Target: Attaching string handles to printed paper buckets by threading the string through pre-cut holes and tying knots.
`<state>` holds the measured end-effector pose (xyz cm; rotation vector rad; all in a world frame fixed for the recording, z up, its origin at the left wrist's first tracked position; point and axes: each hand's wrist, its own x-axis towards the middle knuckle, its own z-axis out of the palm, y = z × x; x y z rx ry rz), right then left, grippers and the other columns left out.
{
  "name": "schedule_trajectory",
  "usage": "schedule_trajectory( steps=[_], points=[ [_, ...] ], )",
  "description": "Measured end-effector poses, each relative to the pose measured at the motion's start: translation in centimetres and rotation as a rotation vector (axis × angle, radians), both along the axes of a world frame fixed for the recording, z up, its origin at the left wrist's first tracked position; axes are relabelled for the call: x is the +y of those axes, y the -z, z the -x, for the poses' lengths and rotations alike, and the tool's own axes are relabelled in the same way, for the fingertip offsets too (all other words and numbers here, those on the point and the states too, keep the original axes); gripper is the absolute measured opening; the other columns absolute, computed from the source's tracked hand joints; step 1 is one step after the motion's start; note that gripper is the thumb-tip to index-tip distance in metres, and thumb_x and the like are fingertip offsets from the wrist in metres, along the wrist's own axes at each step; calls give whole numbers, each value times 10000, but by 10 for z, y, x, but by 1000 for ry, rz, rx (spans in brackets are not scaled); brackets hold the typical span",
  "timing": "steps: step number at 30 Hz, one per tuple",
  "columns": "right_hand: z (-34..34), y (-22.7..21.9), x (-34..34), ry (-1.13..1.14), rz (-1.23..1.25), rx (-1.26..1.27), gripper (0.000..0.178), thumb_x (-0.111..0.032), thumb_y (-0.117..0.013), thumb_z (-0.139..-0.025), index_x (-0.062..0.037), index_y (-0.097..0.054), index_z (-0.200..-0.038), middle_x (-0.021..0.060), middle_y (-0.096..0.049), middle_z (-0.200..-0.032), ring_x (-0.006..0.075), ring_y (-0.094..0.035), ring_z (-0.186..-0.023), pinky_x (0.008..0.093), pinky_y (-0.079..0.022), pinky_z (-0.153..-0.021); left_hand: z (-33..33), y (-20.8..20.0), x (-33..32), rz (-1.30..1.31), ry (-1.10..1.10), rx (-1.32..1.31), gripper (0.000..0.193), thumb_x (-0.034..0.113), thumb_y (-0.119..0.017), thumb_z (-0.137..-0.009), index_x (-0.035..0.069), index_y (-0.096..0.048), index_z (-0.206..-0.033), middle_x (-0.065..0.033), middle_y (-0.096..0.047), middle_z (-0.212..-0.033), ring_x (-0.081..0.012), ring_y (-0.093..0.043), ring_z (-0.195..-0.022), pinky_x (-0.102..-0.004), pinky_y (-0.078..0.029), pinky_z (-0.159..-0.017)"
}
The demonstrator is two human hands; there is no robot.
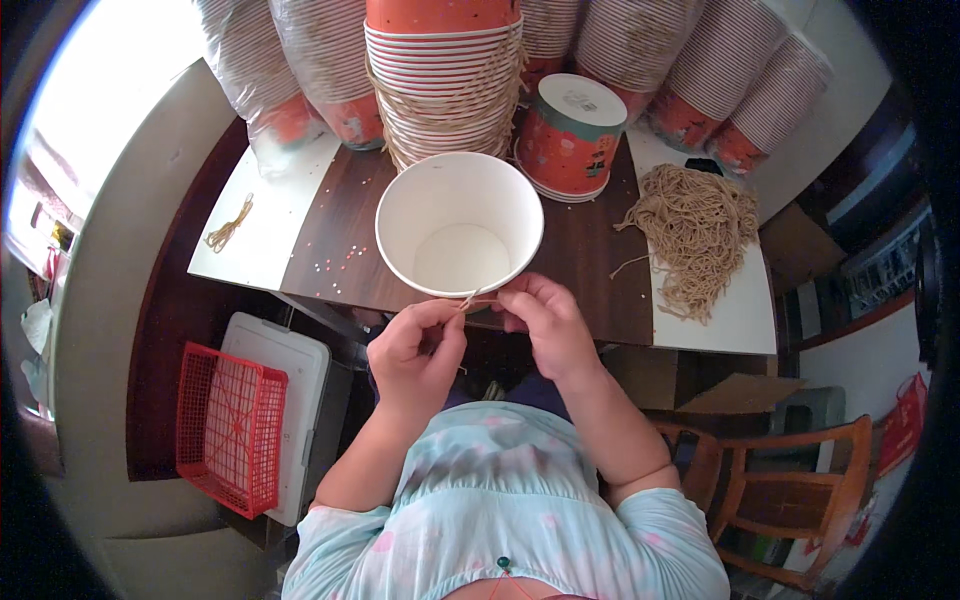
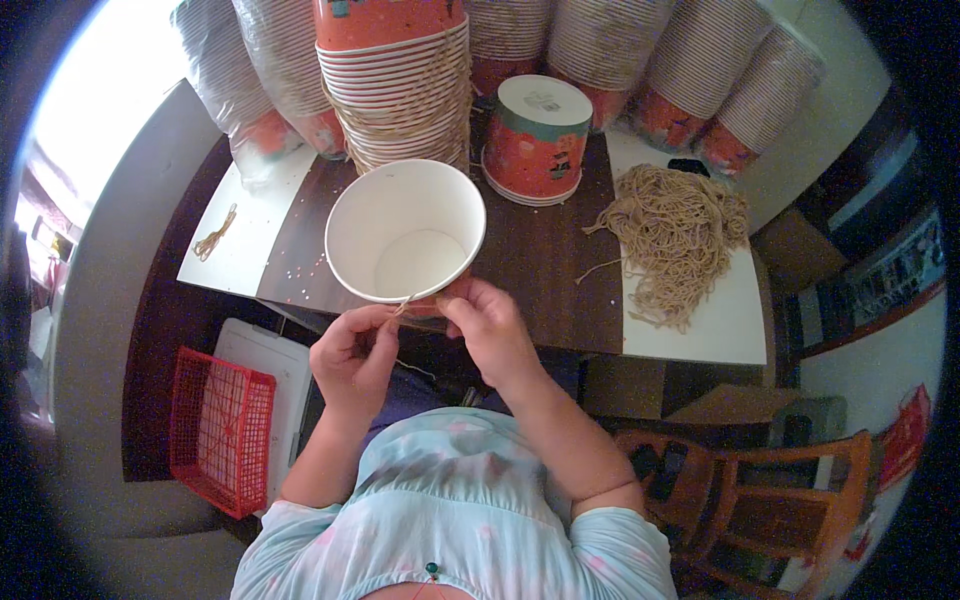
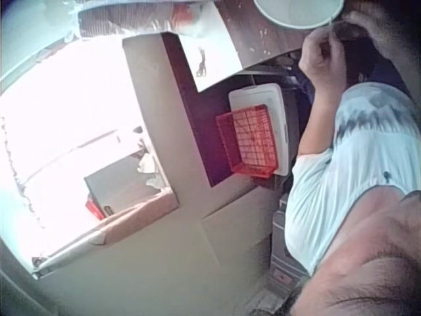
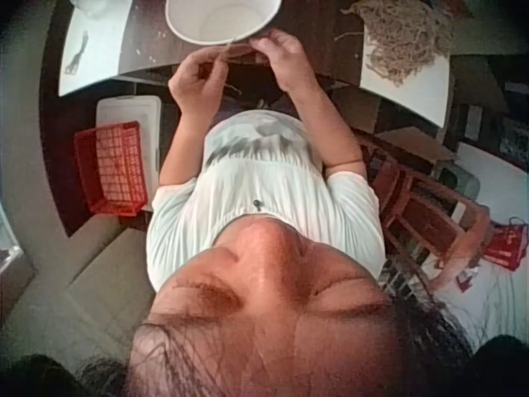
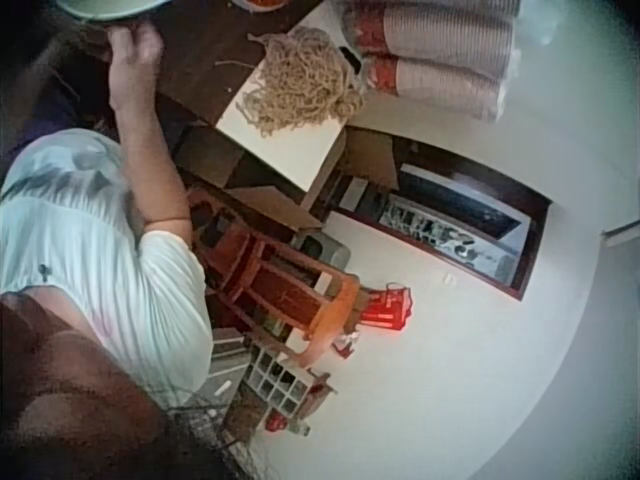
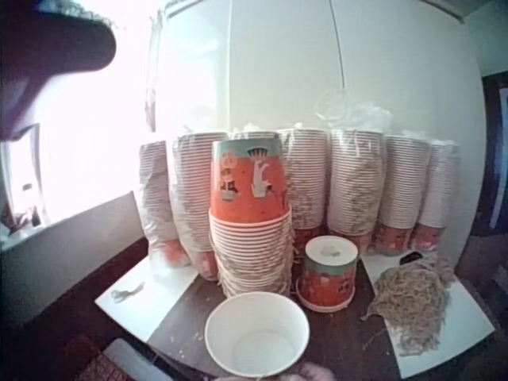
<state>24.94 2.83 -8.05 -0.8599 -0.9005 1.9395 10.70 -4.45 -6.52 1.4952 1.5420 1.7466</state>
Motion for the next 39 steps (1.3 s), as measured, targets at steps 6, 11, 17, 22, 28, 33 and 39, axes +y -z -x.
schedule_trajectory(
  steps=[6, 11, 17, 22, 28, 33, 39],
  points=[
    [4, -7, 2, 472, -1275, -1013, 102, -67, -640, -795, -57, -558, -855, 64, -578, -821, 233, -582, -735, 340, -423, -659, 2, -7, -4, 191, 133, -320, 43, -10, -631, -834, -49, -637, -851, -48, -672, -789, -42, -571, -663, -173, -453, -567],
    [0, -6, -1, 452, -1286, -1002, 200, -97, -659, -763, -78, -556, -933, 76, -571, -895, 272, -577, -815, 401, -408, -721, 9, -5, -5, 336, 278, -552, 96, 33, -637, -857, -55, -640, -894, -59, -680, -838, -48, -586, -678, -171, -461, -567],
    [-2, -26, -10, 334, -1751, -776, 416, -57, -726, -646, -92, -622, -1048, 82, -583, -1069, 225, -571, -893, 365, -432, -735, 9, -2, -31, 468, 357, -408, 155, 103, -611, -900, -18, -653, -987, -45, -673, -803, -48, -576, -652, -191, -464, -557],
    [8, -14, 1, 341, -1843, -577, 237, -71, -694, -672, -76, -661, -906, 47, -625, -985, 206, -577, -843, 354, -434, -711, 11, -26, -43, 228, 365, 17, 93, 13, -610, -848, -35, -652, -915, -75, -639, -708, -108, -598, -598, -227, -472, -553],
    [4, -15, 14, 436, -1786, -510, 254, -32, -735, -651, -89, -645, -882, 36, -637, -932, 215, -606, -813, 352, -456, -698, 11, -60, -55, 231, 645, 7, 65, -1, -627, -824, -21, -663, -875, -84, -638, -701, -99, -578, -559, -230, -430, -504],
    [-19, -26, 29, 176, -1764, -529, 261, 11, -726, -668, -82, -611, -882, 59, -643, -903, 237, -622, -821, 360, -481, -722, 47, -67, -53, 386, 686, -69, 140, 65, -637, -860, -20, -665, -969, -39, -644, -731, -45, -561, -653, -204, -451, -563],
    [-67, -68, 47, -90, -1627, -587, 180, 1, -721, -693, -60, -616, -826, 82, -658, -870, 258, -628, -827, 357, -478, -723, 146, -60, -47, 704, 429, 140, 175, 130, -630, -874, -30, -670, -933, -2, -624, -693, -41, -527, -620, -208, -432, -550]
  ],
)
